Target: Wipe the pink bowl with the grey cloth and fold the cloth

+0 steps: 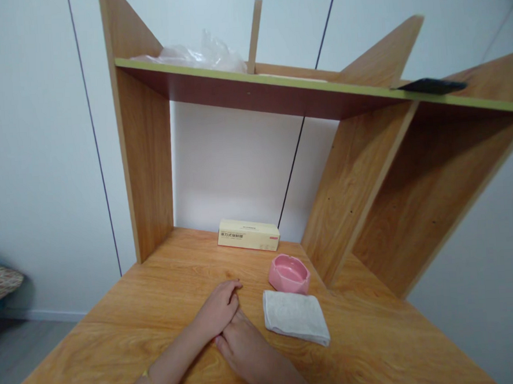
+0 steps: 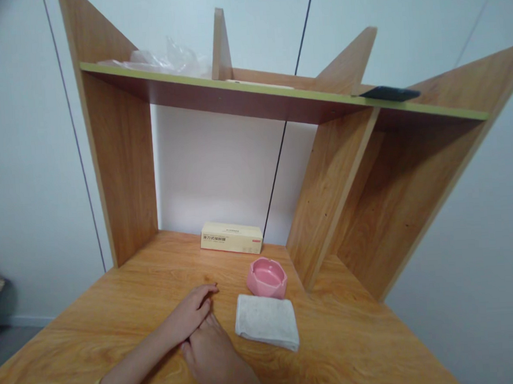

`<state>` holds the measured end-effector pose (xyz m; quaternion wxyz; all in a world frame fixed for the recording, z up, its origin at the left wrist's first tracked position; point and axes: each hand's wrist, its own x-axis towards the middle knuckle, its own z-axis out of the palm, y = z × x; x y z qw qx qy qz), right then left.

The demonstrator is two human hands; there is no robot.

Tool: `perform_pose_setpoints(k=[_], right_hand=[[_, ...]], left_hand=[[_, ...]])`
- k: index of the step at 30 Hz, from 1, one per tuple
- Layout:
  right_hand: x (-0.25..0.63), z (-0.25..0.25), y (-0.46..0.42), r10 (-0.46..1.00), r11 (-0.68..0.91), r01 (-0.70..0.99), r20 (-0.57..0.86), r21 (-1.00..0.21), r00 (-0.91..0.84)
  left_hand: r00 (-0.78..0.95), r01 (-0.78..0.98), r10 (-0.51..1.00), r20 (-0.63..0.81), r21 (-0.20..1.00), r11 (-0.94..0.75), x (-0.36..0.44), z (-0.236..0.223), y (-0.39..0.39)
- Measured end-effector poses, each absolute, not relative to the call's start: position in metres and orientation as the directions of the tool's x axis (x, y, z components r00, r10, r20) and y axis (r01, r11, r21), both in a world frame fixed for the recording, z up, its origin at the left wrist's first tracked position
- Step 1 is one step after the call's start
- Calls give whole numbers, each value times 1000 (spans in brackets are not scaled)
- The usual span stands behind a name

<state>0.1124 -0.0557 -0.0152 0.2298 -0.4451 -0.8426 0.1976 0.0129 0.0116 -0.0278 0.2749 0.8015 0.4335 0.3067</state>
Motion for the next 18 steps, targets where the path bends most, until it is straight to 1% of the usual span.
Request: perform_pose_setpoints(k=[11,18], right_hand=[[112,-14,-57,842,525,677,199,-516,-502],[112,-14,-57,845,519,672,200,-528,-496]], left_hand=[[433,526,870,238,717,-458,13,-26,10],[444,531,863,242,705,-471,12,-26,10]])
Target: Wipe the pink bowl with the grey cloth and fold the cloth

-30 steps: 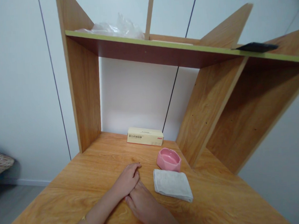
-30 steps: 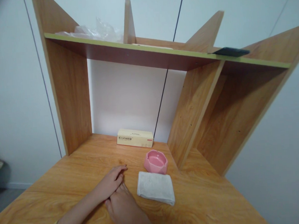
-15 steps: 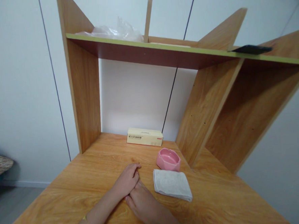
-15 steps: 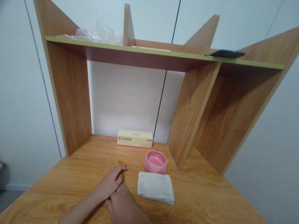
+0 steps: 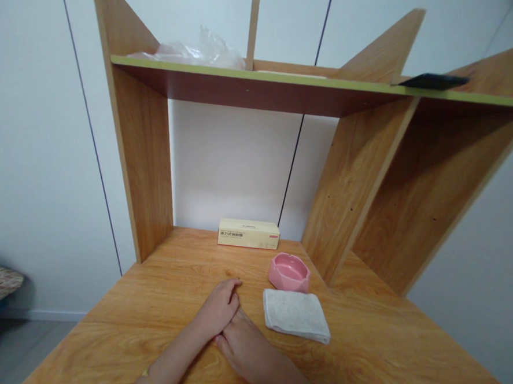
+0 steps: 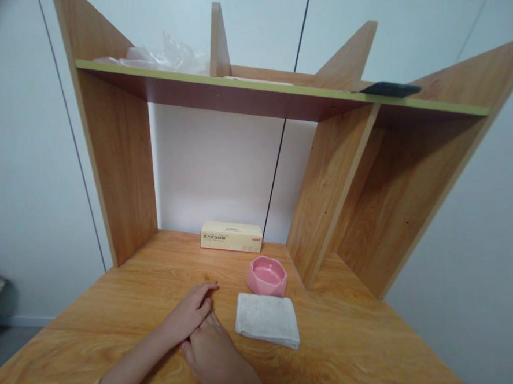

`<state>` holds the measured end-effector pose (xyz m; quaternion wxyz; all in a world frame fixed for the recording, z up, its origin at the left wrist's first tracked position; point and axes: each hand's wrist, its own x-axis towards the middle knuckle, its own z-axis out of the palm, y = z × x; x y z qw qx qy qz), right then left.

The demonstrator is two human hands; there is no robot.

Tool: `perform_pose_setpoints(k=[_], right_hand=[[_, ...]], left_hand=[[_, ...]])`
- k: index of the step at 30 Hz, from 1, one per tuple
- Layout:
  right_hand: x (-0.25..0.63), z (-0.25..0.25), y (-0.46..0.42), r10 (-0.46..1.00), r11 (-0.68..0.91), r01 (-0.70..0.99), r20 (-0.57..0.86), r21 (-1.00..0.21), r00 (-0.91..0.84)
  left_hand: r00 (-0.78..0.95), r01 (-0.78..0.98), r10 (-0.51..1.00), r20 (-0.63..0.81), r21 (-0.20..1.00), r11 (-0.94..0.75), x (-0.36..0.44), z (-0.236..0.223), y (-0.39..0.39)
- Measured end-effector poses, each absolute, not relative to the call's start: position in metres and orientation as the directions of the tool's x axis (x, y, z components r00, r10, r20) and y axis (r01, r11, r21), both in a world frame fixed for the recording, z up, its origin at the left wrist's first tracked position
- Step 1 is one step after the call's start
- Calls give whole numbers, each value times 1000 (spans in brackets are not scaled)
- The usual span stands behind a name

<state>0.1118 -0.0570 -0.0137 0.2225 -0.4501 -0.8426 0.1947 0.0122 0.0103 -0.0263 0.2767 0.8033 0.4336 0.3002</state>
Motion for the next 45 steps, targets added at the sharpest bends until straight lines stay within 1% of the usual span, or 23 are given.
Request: perform_pose_setpoints(k=[11,23,45], right_hand=[[113,-14,-56,843,519,669,188,-533,-504],[113,-14,-55,838,526,640,213,-560,-503],[113,-18,-55,838,536,680,213,-501,-503]], left_hand=[[455,532,859,236,702,-474,12,-26,10],[439,524,868,231,719,-456,12,-27,11],[436,527,866,246,710,-467,12,-26,10]])
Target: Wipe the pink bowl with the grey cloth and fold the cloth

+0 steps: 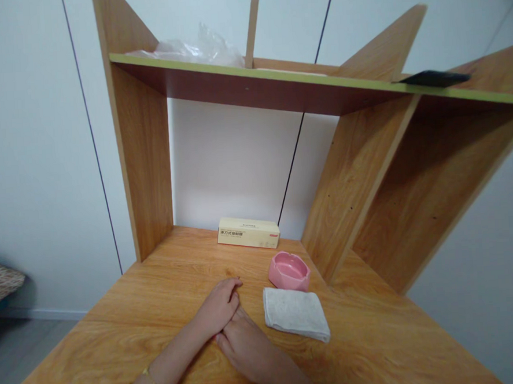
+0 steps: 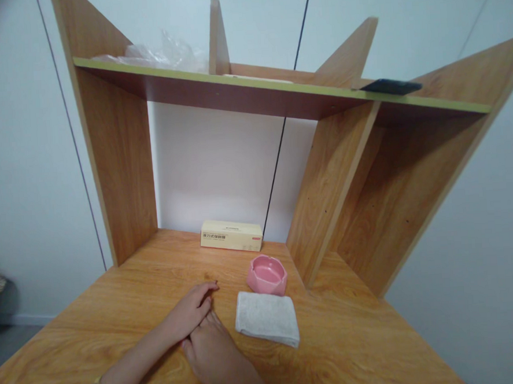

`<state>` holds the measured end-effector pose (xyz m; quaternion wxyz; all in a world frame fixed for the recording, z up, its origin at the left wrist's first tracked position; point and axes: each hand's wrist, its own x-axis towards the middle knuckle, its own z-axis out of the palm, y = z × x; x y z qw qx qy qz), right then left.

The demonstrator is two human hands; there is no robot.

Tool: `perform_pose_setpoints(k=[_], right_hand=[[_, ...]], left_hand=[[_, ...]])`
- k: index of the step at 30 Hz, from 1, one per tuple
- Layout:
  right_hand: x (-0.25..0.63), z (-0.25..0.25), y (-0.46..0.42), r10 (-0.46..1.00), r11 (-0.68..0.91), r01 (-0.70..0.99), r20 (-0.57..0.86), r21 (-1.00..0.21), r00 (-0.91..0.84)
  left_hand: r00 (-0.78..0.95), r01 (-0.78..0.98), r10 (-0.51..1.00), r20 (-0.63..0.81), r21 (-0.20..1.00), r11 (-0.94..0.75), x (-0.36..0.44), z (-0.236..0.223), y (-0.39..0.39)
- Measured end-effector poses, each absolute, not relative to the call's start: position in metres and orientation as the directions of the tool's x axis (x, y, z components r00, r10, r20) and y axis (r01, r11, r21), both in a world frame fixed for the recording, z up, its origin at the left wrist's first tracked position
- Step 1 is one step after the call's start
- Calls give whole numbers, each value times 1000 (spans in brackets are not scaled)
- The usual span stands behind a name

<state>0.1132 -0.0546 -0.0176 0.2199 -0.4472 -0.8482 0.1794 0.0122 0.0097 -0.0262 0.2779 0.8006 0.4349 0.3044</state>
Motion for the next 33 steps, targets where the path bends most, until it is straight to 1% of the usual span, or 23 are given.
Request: perform_pose_setpoints(k=[13,33], right_hand=[[112,-16,-55,843,526,681,204,-509,-499],[113,-17,-55,849,513,686,190,-516,-492]], left_hand=[[455,543,856,246,685,-485,12,-27,10],[445,543,865,232,698,-466,13,-24,9]])
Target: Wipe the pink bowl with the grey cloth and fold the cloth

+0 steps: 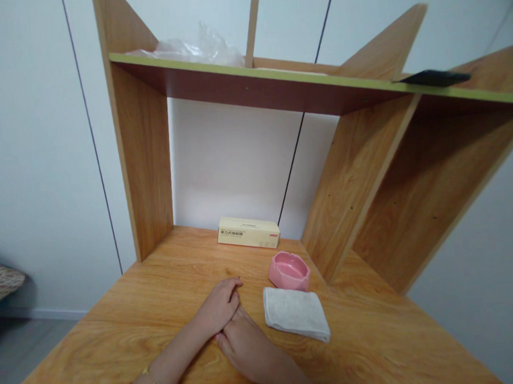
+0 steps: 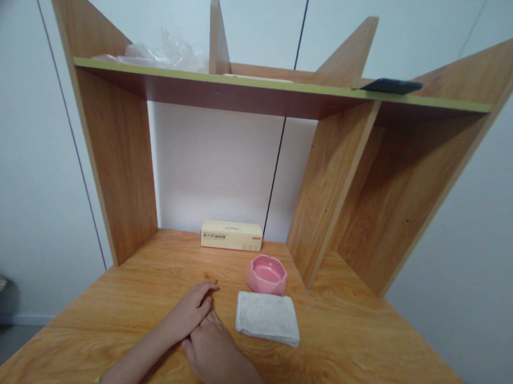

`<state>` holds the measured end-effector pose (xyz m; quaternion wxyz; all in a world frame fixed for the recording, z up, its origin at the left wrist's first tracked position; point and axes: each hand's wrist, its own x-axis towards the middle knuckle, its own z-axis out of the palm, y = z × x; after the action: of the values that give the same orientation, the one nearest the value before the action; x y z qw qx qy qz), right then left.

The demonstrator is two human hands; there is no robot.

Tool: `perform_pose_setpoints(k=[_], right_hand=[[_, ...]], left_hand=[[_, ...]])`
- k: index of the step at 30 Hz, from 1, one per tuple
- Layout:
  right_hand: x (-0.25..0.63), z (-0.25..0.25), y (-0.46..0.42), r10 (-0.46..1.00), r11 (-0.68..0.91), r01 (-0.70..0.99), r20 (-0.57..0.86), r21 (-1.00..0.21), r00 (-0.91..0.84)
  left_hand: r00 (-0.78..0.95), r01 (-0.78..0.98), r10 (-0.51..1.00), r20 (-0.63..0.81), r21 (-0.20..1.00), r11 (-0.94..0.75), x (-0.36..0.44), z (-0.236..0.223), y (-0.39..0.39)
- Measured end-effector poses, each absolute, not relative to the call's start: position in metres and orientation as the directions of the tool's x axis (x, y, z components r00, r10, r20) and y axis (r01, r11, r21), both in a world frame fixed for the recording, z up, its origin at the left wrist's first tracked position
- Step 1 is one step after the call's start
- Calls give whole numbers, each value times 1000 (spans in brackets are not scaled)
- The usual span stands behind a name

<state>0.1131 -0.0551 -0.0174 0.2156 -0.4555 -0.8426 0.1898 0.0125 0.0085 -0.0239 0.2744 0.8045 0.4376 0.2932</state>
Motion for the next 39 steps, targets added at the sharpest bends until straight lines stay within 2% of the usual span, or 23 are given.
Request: perform_pose_setpoints(k=[39], right_hand=[[112,-14,-57,851,511,693,189,-509,-489]], left_hand=[[443,541,865,235,699,-468,12,-24,9]])
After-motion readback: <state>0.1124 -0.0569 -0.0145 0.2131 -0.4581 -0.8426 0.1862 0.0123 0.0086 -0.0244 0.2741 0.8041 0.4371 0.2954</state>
